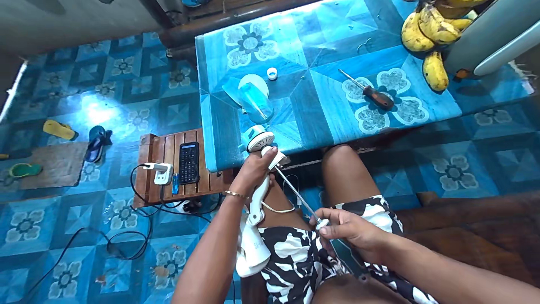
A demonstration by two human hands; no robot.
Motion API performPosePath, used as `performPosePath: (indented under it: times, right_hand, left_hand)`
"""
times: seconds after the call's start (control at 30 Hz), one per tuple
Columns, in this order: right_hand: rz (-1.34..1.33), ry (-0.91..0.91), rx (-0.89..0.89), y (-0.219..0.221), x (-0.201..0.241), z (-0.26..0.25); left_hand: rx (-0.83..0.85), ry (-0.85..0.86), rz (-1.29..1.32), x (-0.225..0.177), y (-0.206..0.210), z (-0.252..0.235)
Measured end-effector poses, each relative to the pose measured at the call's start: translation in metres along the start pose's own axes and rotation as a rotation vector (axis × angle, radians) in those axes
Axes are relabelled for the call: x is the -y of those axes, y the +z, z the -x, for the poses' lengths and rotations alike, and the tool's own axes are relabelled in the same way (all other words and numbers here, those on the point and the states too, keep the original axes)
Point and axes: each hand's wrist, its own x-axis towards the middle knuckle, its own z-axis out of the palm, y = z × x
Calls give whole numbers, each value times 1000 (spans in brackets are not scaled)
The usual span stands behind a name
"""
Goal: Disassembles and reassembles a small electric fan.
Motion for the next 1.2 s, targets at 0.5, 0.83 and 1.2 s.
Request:
performPosePath:
  times: [0.5,0.83,1.2]
  right_hand:
    - [17,-62,100,-4,16,-8]
    - [-141,10,34,7,33,-12]
    - [-145,5,-70,8,30,-25]
  left_hand:
    - [-5,11,-27,1,0,-2]
    - [-9,-12,-21,-3,1,3]
    - [16,-13,30,0,-1,-2]
